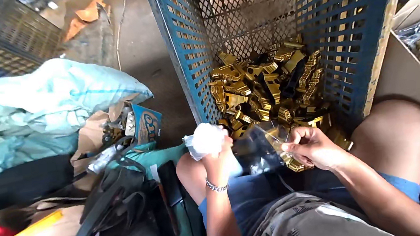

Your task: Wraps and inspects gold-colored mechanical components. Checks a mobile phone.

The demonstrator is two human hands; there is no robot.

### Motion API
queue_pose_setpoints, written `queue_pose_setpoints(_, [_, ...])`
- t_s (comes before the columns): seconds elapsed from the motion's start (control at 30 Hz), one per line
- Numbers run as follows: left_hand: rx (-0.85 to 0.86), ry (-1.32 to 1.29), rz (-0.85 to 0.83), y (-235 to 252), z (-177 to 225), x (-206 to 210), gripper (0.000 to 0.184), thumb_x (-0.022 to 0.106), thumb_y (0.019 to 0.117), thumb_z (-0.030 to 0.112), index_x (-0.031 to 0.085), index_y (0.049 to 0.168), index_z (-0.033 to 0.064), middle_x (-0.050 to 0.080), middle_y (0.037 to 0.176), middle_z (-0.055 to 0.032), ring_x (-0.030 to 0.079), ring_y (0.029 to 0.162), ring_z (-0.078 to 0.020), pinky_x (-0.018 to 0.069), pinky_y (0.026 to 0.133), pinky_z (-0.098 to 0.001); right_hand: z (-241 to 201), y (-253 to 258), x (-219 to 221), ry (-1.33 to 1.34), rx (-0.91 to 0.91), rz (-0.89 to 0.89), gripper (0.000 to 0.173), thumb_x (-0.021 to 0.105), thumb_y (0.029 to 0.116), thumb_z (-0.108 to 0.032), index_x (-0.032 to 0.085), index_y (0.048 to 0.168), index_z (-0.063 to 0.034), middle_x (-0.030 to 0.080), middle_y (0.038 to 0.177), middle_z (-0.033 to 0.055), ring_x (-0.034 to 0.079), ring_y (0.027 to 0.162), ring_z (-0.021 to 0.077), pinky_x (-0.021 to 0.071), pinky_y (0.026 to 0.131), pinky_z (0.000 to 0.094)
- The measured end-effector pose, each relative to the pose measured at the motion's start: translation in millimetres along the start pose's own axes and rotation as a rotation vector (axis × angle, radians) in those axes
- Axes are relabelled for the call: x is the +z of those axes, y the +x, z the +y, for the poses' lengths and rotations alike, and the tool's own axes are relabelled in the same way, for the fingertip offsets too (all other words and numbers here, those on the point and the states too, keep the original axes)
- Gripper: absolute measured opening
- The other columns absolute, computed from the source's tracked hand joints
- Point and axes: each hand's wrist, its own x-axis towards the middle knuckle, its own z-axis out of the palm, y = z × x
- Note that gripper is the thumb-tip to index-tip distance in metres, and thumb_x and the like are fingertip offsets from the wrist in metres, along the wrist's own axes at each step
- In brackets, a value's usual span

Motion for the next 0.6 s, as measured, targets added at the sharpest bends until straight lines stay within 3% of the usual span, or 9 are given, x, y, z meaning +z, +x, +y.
queue_pose_setpoints(0.13, [-0.098,-0.31,-0.456,-30.3,30.7,24.3,0.046,0.088,0.0702,0.007,0.065,0.109,-0.0009,0.065,0.081,0.0092,0.063,0.076,0.0014,0.0548,0.073,-0.0181,7.0,4.5,21.2,-0.228,-0.272,-0.212,0.021,0.087,0.0741,-0.014,0.066,0.073,-0.0119,0.066,0.079,-0.0147,0.056,0.072,-0.0122,0.0474,0.065,0.0096])
queue_pose_setpoints(0.23, [-0.062,-0.373,-0.29,-27.7,24.9,22.4,0.035,0.079,0.0718,-0.006,0.064,0.101,0.0042,0.064,0.075,0.0116,0.062,0.071,0.0018,0.0546,0.07,-0.0176,-5.2,15.1,16.0,-0.23,-0.234,-0.141,0.037,0.081,0.0835,-0.019,0.051,0.063,-0.0202,0.054,0.063,-0.0175,0.047,0.056,-0.0102,0.0392,0.053,0.011])
queue_pose_setpoints(0.3, [-0.001,-0.257,-0.135,-24.6,14.7,12.2,0.034,0.075,0.0719,-0.005,0.064,0.103,0.0012,0.063,0.075,0.0113,0.061,0.071,0.0025,0.0541,0.07,-0.017,-11.7,23.6,4.7,-0.172,-0.153,0.078,0.038,0.07,0.0922,-0.018,0.047,0.063,-0.0223,0.05,0.053,-0.014,0.046,0.044,-0.0041,0.0396,0.043,0.0161])
queue_pose_setpoints(0.37, [0.005,-0.155,0.013,-18.9,9.4,-1.6,0.038,0.078,0.0718,-0.002,0.064,0.107,-0.0035,0.066,0.078,0.0084,0.064,0.073,0.0009,0.0565,0.073,-0.0184,-10.2,37.0,-12.1,-0.377,-0.177,0.312,0.036,0.07,0.0932,-0.017,0.046,0.067,-0.0152,0.047,0.056,-0.0074,0.044,0.047,0.001,0.0384,0.047,0.0189])
queue_pose_setpoints(0.43, [-0.069,-0.173,0.079,-14.9,12.7,-7.8,0.047,0.081,0.0714,-0.004,0.059,0.113,-0.0057,0.065,0.078,0.0056,0.065,0.073,-0.002,0.0573,0.073,-0.0198,-2.7,44.2,-16.9,-0.832,-0.074,0.211,0.039,0.075,0.093,-0.032,0.065,0.096,0.0059,0.067,0.091,0.0177,0.065,0.081,0.0256,0.0556,0.075,0.0428])
queue_pose_setpoints(0.47, [-0.11,-0.18,0.085,-15.4,13.6,-4.9,0.051,0.082,0.0707,-0.004,0.058,0.115,-0.007,0.066,0.079,0.0039,0.065,0.074,-0.0029,0.0577,0.074,-0.0204,5.8,48.4,-9.3,-0.976,0.073,0.068,0.06,0.075,0.092,-0.042,0.063,0.121,0.0091,0.063,0.123,0.0269,0.063,0.112,0.039,0.0515,0.096,0.0565])
queue_pose_setpoints(0.5, [-0.151,-0.201,0.072,-16.0,14.0,1.3,0.054,0.083,0.0703,-0.004,0.057,0.117,-0.0085,0.067,0.081,0.0013,0.066,0.076,-0.0045,0.0583,0.075,-0.0219,15.9,54.1,1.6,-1.111,0.206,-0.069,0.079,0.073,0.0913,-0.049,0.051,0.141,0.0089,0.046,0.148,0.0304,0.048,0.134,0.0469,0.041,0.107,0.0643])
queue_pose_setpoints(0.53, [-0.186,-0.233,0.047,-16.2,14.0,8.2,0.057,0.082,0.0708,-0.004,0.055,0.12,-0.0105,0.068,0.084,-0.0011,0.067,0.078,-0.0062,0.0587,0.077,-0.0234,24.9,60.1,12.4,-1.231,0.294,-0.163,0.089,0.073,0.0908,-0.049,0.04,0.15,0.0082,0.032,0.157,0.0317,0.036,0.143,0.0505,0.0359,0.11,0.0667])
queue_pose_setpoints(0.6, [-0.218,-0.282,0.013,-16.2,9.9,15.1,0.059,0.079,0.0715,-0.006,0.052,0.124,-0.0122,0.068,0.089,-0.0037,0.068,0.083,-0.0074,0.0588,0.08,-0.0239,33.3,68.4,22.3,-1.333,0.357,-0.193,0.093,0.078,0.0873,-0.036,0.031,0.156,0.0055,0.026,0.16,0.03,0.034,0.143,0.049,0.0399,0.109,0.0596])
